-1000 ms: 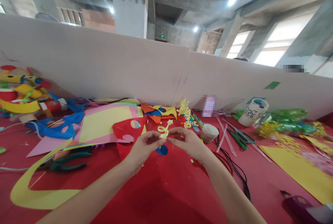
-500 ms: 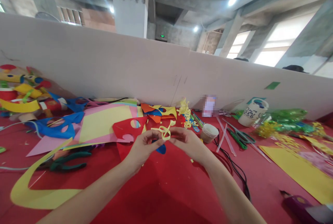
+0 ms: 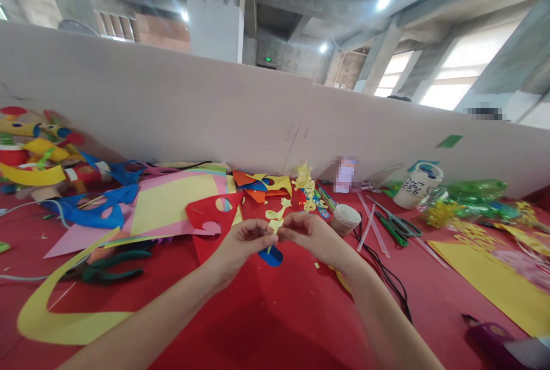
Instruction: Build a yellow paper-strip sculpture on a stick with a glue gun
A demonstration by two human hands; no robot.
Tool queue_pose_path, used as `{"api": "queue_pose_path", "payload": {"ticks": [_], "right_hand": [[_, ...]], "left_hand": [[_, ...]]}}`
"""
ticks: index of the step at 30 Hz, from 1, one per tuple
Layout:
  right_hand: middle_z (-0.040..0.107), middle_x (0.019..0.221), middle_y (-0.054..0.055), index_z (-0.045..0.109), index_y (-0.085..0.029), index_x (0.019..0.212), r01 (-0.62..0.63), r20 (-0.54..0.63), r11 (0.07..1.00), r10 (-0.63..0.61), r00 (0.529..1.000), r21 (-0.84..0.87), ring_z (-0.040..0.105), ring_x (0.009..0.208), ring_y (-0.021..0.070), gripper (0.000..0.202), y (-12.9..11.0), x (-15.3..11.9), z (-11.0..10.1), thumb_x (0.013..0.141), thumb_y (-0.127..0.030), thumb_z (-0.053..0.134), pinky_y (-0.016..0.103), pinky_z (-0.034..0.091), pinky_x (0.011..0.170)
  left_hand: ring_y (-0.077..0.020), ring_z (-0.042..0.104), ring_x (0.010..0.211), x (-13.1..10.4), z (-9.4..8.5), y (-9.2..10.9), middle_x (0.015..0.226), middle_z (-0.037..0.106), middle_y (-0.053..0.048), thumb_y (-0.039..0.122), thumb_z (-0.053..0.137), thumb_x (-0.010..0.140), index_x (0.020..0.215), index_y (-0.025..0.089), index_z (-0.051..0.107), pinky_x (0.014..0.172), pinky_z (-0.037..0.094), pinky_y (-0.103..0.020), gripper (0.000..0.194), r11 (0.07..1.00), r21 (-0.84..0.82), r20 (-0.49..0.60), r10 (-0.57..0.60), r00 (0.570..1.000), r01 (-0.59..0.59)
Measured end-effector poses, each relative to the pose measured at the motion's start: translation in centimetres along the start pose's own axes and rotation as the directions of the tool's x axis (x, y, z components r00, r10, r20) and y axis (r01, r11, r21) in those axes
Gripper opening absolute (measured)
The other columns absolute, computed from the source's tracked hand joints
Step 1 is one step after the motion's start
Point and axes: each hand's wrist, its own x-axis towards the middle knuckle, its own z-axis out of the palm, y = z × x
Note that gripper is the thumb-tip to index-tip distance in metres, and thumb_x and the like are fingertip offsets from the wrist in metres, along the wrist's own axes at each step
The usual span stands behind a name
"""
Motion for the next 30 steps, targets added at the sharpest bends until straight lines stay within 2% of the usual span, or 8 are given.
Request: {"api": "queue_pose_path", "payload": {"ticks": [3,7,11,16,21,25,27,30], "right_hand": [[0.066,0.075,0.001,0.063,-0.018,0.078,-0.006,-0.047,1.0,0.005,0.999,-0.025,0.06,0.072,0.0146,0.017,-0.5,-0.2,-0.3,0.079,-0.035,0.057,0.027,0.047,0.069],[0.069,0.081,0.003,0.066,-0.02,0.081,-0.007,-0.135,0.98,-0.02,0.991,-0.197,0.062,0.077,0.017,0.013,-1.6,-0.8,-0.4,0.078,-0.03,0.058,0.029,0.047,0.073],[0.069,0.079,0.002,0.067,-0.021,0.078,-0.021,-0.21,0.955,-0.043,0.977,-0.296,0.062,0.075,0.018,0.011,-2.7,-1.2,0.1,0.077,-0.027,0.057,0.029,0.047,0.069],[0.068,0.074,0.001,0.065,-0.021,0.076,-0.039,-0.224,0.948,-0.035,0.974,-0.317,0.061,0.07,0.0166,0.01,-3.1,-1.2,0.7,0.077,-0.028,0.058,0.027,0.047,0.065],[0.068,0.084,0.003,0.065,-0.022,0.083,-0.014,-0.203,0.957,-0.047,0.978,-0.289,0.062,0.08,0.0178,0.011,-2.4,-1.0,0.4,0.078,-0.028,0.057,0.03,0.047,0.074],[0.066,0.093,0.003,0.061,-0.021,0.088,0.003,-0.261,0.939,-0.099,0.96,-0.345,0.059,0.09,0.0181,0.012,-1.9,-1.0,-0.3,0.077,-0.024,0.057,0.032,0.044,0.08],[0.065,0.084,0.003,0.059,-0.02,0.082,-0.026,-0.271,0.945,-0.066,0.96,-0.325,0.06,0.08,0.0166,0.01,-2.0,-1.1,-0.5,0.08,-0.027,0.053,0.029,0.046,0.073],[0.064,0.072,0.004,0.059,-0.018,0.073,-0.096,-0.21,0.958,0.039,0.977,-0.27,0.059,0.067,0.0154,0.029,-2.4,-1.1,-0.3,0.086,-0.039,0.043,0.027,0.044,0.061]], "left_hand": [[-0.0097,0.054,0.061,0.1,-0.1,0.0,0.065,0.059,0.003,0.027,0.076,0.058,0.068,0.017,0.062,0.06,0.042,-0.023,0.021,1.0,0.009,-0.013,0.015,1.0,-0.015],[-0.0093,0.053,0.062,0.1,0.1,0.1,0.067,0.058,0.003,0.026,0.078,0.055,0.071,0.017,0.062,0.061,0.042,-0.022,0.025,1.0,-0.012,-0.037,0.001,0.999,-0.002],[-0.0121,0.055,0.067,0.0,0.2,0.2,0.067,0.058,0.002,0.027,0.078,0.055,0.079,0.017,0.064,0.065,0.044,-0.025,0.03,1.0,0.024,-0.028,0.008,1.0,-0.007],[-0.0131,0.057,0.069,0.1,0.1,0.1,0.067,0.059,0.002,0.027,0.079,0.054,0.082,0.018,0.064,0.066,0.045,-0.026,0.033,1.0,0.012,-0.021,0.019,1.0,-0.019],[-0.0134,0.058,0.069,0.1,0.1,0.1,0.071,0.062,0.001,0.028,0.079,0.053,0.081,0.018,0.062,0.068,0.046,-0.027,0.035,1.0,0.017,-0.037,0.024,0.999,-0.024],[-0.0132,0.056,0.07,0.2,0.0,0.2,0.073,0.059,0.002,0.026,0.075,0.057,0.089,0.019,0.056,0.064,0.045,-0.026,0.039,0.986,0.149,-0.057,0.077,0.995,-0.068],[-0.0131,0.054,0.07,0.3,-0.2,0.1,0.071,0.058,0.003,0.025,0.072,0.06,0.093,0.019,0.051,0.062,0.044,-0.025,0.04,0.969,0.221,-0.064,0.125,0.99,-0.109],[-0.0131,0.053,0.071,0.4,-0.6,-0.1,0.07,0.055,0.003,0.02,0.067,0.066,0.093,0.02,0.046,0.065,0.043,-0.025,0.034,0.919,0.34,-0.061,0.231,0.971,-0.198]]}}
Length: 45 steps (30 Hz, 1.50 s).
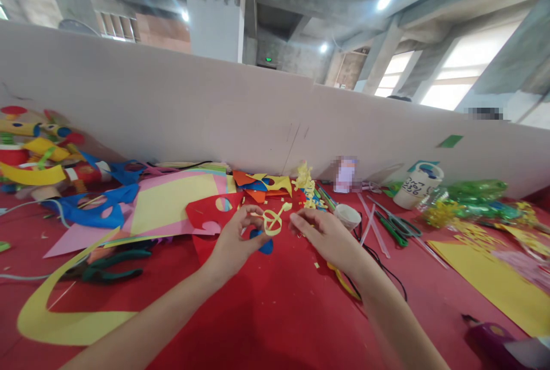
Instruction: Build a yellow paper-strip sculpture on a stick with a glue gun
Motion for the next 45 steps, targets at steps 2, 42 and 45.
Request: {"api": "queue_pose_path", "payload": {"ticks": [2,42,45], "right_hand": [[0.065,0.07,0.005,0.06,-0.018,0.07,-0.033,0.062,0.999,0.033,0.998,0.007,0.058,0.064,0.0159,0.036,-0.4,0.0,0.4,0.084,-0.046,0.044,0.027,0.043,0.057],[0.063,0.062,0.0,0.052,-0.019,0.079,-0.121,0.134,0.993,0.118,0.984,0.013,0.062,0.058,0.0135,0.004,2.5,0.3,-0.5,0.081,-0.022,0.05,0.025,0.047,0.059],[0.062,0.061,0.001,0.052,-0.018,0.077,-0.164,0.096,0.986,0.163,0.982,0.001,0.061,0.055,0.0133,0.005,3.0,0.6,-0.7,0.081,-0.021,0.05,0.024,0.048,0.056]], "left_hand": [[-0.0137,0.053,0.073,0.0,-0.2,-0.1,0.071,0.054,0.002,0.02,0.064,0.068,0.092,0.02,0.046,0.065,0.042,-0.025,0.03,0.996,0.078,-0.013,0.048,0.999,-0.046],[-0.0181,0.06,0.071,0.7,-0.8,-0.8,0.069,0.066,-0.003,0.039,0.058,0.074,0.076,0.016,0.062,0.072,0.044,-0.03,0.023,0.982,0.127,0.058,-0.146,0.988,0.138],[-0.0189,0.061,0.076,0.7,-0.8,-0.6,0.07,0.069,-0.004,0.036,0.059,0.073,0.073,0.016,0.066,0.079,0.042,-0.031,0.021,0.977,0.026,0.084,-0.215,0.973,0.213]]}}
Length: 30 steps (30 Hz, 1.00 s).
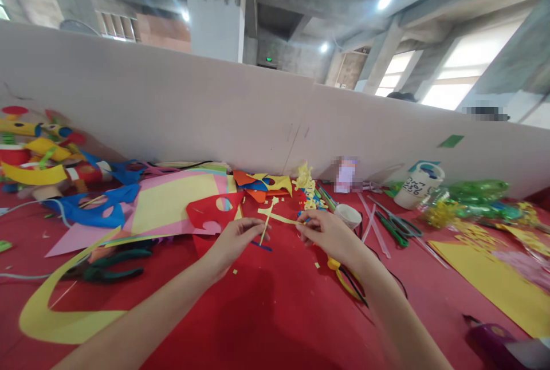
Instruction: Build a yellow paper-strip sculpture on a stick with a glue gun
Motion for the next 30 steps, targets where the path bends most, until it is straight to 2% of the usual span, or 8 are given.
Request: {"api": "queue_pose_path", "payload": {"ticks": [3,7,14,17,20,24,27,30], "right_hand": [[0.062,0.061,0.001,0.053,-0.018,0.079,-0.03,-0.025,0.999,0.031,0.999,0.026,0.061,0.053,0.0131,0.006,0.5,0.3,-0.1,0.081,-0.023,0.05,0.024,0.048,0.053],[0.063,0.064,0.003,0.057,-0.016,0.08,0.012,-0.033,1.0,-0.012,0.999,0.002,0.062,0.056,0.0131,0.01,0.8,0.4,-0.3,0.081,-0.023,0.05,0.025,0.05,0.057],[0.066,0.072,0.001,0.055,-0.019,0.093,0.059,0.028,0.998,-0.059,0.998,-0.01,0.064,0.065,0.0139,0.017,-0.7,-0.7,-1.0,0.079,-0.012,0.049,0.027,0.051,0.064],[0.067,0.077,0.001,0.058,-0.021,0.089,0.135,0.077,0.989,-0.13,0.989,-0.055,0.064,0.071,0.0147,0.017,-1.9,-1.8,-1.2,0.078,-0.012,0.049,0.027,0.049,0.067],[0.069,0.084,0.001,0.065,-0.023,0.084,0.24,0.186,0.959,-0.211,0.96,-0.15,0.063,0.077,0.0161,0.022,-3.1,-2.8,-1.0,0.076,-0.01,0.049,0.028,0.047,0.071],[0.07,0.086,0.0,0.067,-0.025,0.09,0.32,0.29,0.928,-0.257,0.922,-0.193,0.062,0.078,0.0154,0.031,-4.4,-3.7,0.4,0.074,-0.006,0.048,0.026,0.046,0.072],[0.067,0.075,0.002,0.068,-0.022,0.08,0.35,0.229,0.865,-0.283,0.932,-0.359,0.059,0.068,0.0159,0.02,-5.3,-3.8,1.8,0.075,-0.009,0.053,0.027,0.042,0.063],[0.062,0.067,0.003,0.068,-0.021,0.073,0.408,0.116,0.775,-0.405,0.907,-0.482,0.053,0.07,0.0177,0.011,-5.8,-3.6,2.5,0.076,-0.015,0.059,0.029,0.039,0.062]], "left_hand": [[-0.0192,0.061,0.079,0.0,0.0,-0.1,0.07,0.069,-0.004,0.033,0.063,0.07,0.072,0.017,0.067,0.083,0.04,-0.032,0.017,0.994,-0.098,0.033,-0.045,0.998,0.048],[-0.018,0.061,0.079,0.2,-0.1,-0.4,0.073,0.07,-0.003,0.034,0.068,0.066,0.074,0.018,0.067,0.084,0.04,-0.031,0.018,0.976,-0.208,0.06,-0.049,0.997,0.06],[-0.0164,0.06,0.077,0.5,-0.4,-0.8,0.075,0.068,-0.003,0.034,0.067,0.069,0.079,0.018,0.065,0.08,0.042,-0.03,0.02,0.977,-0.21,0.034,-0.024,0.999,0.03],[-0.0158,0.06,0.075,0.6,-0.5,-0.9,0.074,0.068,-0.003,0.034,0.067,0.069,0.077,0.017,0.065,0.077,0.043,-0.029,0.018,0.982,-0.19,0.018,-0.016,1.0,0.019],[-0.0167,0.061,0.073,0.5,-0.5,-0.8,0.073,0.068,-0.003,0.033,0.066,0.069,0.077,0.017,0.065,0.074,0.044,-0.03,0.018,0.996,-0.094,0.019,-0.008,1.0,0.01],[-0.0182,0.062,0.072,0.2,-0.2,-0.2,0.073,0.068,-0.004,0.028,0.062,0.068,0.076,0.016,0.064,0.07,0.046,-0.03,0.015,0.994,0.102,0.057,0.034,0.998,-0.04],[-0.019,0.061,0.073,-0.4,0.4,0.6,0.075,0.068,-0.004,0.023,0.06,0.064,0.074,0.016,0.065,0.069,0.046,-0.029,0.012,0.96,0.263,0.065,0.077,0.995,-0.091],[-0.0186,0.059,0.07,-1.0,1.1,1.1,0.07,0.067,-0.002,0.02,0.059,0.065,0.069,0.018,0.066,0.066,0.045,-0.027,0.009,0.909,0.381,0.13,0.132,0.983,-0.172]]}}
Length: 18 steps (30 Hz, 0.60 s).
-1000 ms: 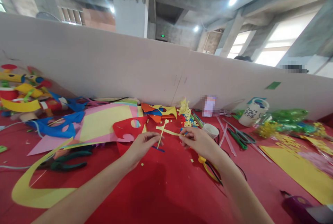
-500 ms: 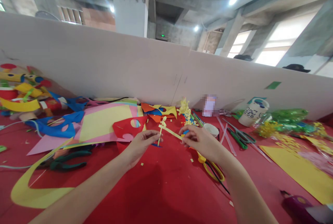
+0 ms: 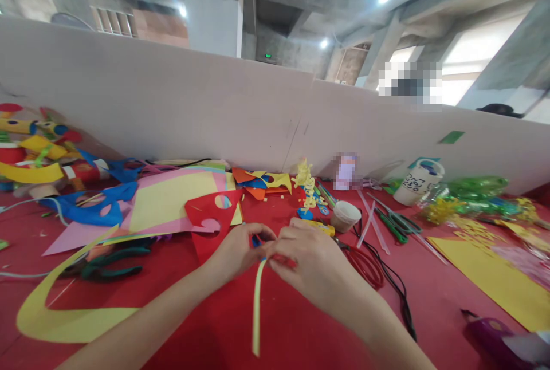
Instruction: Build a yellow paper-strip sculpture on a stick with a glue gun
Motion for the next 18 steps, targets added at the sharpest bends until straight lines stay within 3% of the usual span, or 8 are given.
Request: {"api": "queue_pose_path", "payload": {"ticks": [2,4,7,11,15,18], "right_hand": [[0.059,0.066,0.002,0.068,-0.022,0.073,-0.019,-0.095,0.999,0.023,0.995,0.038,0.051,0.071,0.0172,0.008,0.3,0.1,-0.1,0.076,-0.019,0.062,0.028,0.038,0.063],[0.058,0.067,0.001,0.067,-0.022,0.073,-0.112,-0.142,0.983,0.132,0.981,0.143,0.052,0.07,0.0159,0.004,1.3,0.2,-0.3,0.074,-0.021,0.064,0.028,0.039,0.064],[0.059,0.068,0.001,0.064,-0.02,0.071,-0.246,-0.058,0.916,0.278,0.959,0.316,0.051,0.065,0.0132,0.006,3.5,0.4,-0.3,0.074,-0.026,0.063,0.026,0.039,0.06],[0.051,0.058,-0.003,0.058,-0.017,0.068,-0.323,0.181,0.819,0.269,0.946,0.475,0.044,0.053,0.0091,0.014,6.2,0.8,0.9,0.075,-0.028,0.059,0.022,0.034,0.05],[0.052,0.064,-0.004,0.05,-0.018,0.081,-0.322,0.18,0.701,0.27,0.946,0.636,0.047,0.057,0.0093,0.021,6.9,1.0,1.9,0.069,-0.028,0.064,0.021,0.035,0.052],[0.052,0.067,-0.004,0.049,-0.02,0.093,-0.268,0.205,0.646,0.173,0.963,0.715,0.049,0.06,0.0105,0.025,6.3,0.9,1.5,0.071,-0.026,0.061,0.022,0.039,0.055]], "left_hand": [[-0.018,0.057,0.066,-0.3,0.2,0.2,0.066,0.065,-0.002,0.018,0.059,0.065,0.066,0.018,0.065,0.064,0.043,-0.027,0.006,0.992,0.084,-0.005,0.098,0.995,-0.097],[-0.0172,0.056,0.066,-0.6,0.4,0.1,0.069,0.064,-0.003,0.018,0.059,0.068,0.067,0.019,0.065,0.064,0.043,-0.027,0.006,0.968,0.144,0.032,0.204,0.978,-0.206],[-0.0175,0.057,0.077,-0.9,0.5,0.2,0.076,0.064,-0.003,0.021,0.059,0.073,0.073,0.021,0.065,0.072,0.043,-0.028,0.006,0.948,0.108,0.134,0.286,0.949,-0.301],[-0.0151,0.056,0.077,-1.3,0.5,0.5,0.081,0.061,-0.002,0.018,0.06,0.073,0.08,0.021,0.06,0.074,0.045,-0.028,0.008,0.973,-0.085,0.174,0.226,0.958,-0.214],[-0.014,0.056,0.077,-1.1,0.4,0.4,0.081,0.06,-0.001,0.018,0.062,0.072,0.092,0.021,0.053,0.072,0.046,-0.027,0.022,0.953,-0.276,0.153,0.173,0.973,-0.126],[-0.0138,0.056,0.076,-0.7,0.1,0.2,0.08,0.059,-0.002,0.024,0.063,0.073,0.09,0.019,0.056,0.066,0.046,-0.025,0.019,0.936,-0.342,0.155,0.14,0.978,-0.079]]}}
